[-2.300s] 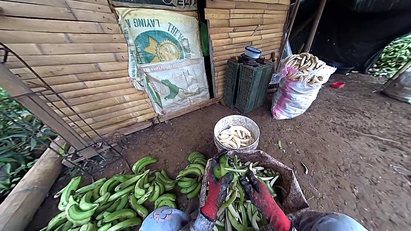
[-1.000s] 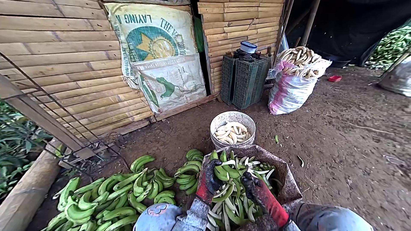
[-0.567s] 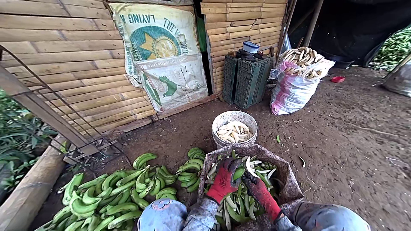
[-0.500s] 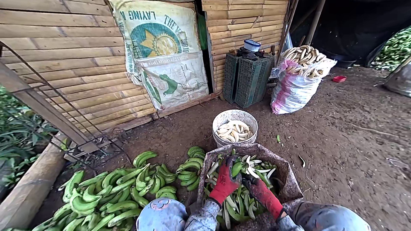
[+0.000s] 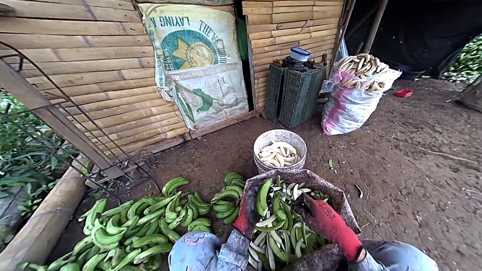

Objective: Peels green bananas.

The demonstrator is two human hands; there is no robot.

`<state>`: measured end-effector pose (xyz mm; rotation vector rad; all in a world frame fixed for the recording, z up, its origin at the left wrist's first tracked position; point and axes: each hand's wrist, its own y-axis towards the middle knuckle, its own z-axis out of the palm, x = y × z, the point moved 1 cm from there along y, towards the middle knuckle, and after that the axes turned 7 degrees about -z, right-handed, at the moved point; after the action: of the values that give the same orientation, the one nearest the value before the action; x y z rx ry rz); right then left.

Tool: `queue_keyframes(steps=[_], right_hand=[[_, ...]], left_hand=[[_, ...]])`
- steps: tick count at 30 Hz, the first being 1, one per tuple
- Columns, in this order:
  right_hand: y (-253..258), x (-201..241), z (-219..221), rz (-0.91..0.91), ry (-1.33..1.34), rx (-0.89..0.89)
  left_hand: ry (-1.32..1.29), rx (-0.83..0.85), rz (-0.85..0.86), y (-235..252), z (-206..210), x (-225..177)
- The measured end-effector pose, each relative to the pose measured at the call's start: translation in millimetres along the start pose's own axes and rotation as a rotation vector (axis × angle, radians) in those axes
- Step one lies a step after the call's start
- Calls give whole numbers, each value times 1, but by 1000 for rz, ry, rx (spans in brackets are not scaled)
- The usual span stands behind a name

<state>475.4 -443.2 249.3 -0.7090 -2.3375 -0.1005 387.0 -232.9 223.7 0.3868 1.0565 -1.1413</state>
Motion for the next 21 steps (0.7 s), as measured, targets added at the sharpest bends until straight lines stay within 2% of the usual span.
queue_keyframes(steps=[2,4,6,9,12,13,15,17,19,21], right_hand=[[3,6,-4,-207,114,-224],[6,9,10,-347,67,-194],[14,5,25,-373,-56,-161],[33,-8,34,-292,-145,-238],[53,-24,16,-25,-78,-385],[57,-30,6,65,-38,-445],[58,-35,-3,44,10,-520],[44,-20,5,-153,88,-471],[29,-5,24,-342,139,-315],[30,-3,36,-332,65,-273]], left_hand=[[28,1,104,-1,3,1],[21,-3,143,1,5,5],[68,-12,112,-5,12,7],[319,-42,162,-15,15,9],[467,-79,161,-21,20,14],[452,-83,139,-26,23,14],[313,-131,111,-26,25,13],[149,-158,120,-11,14,9],[43,-93,148,4,2,8],[102,-35,119,0,1,8]])
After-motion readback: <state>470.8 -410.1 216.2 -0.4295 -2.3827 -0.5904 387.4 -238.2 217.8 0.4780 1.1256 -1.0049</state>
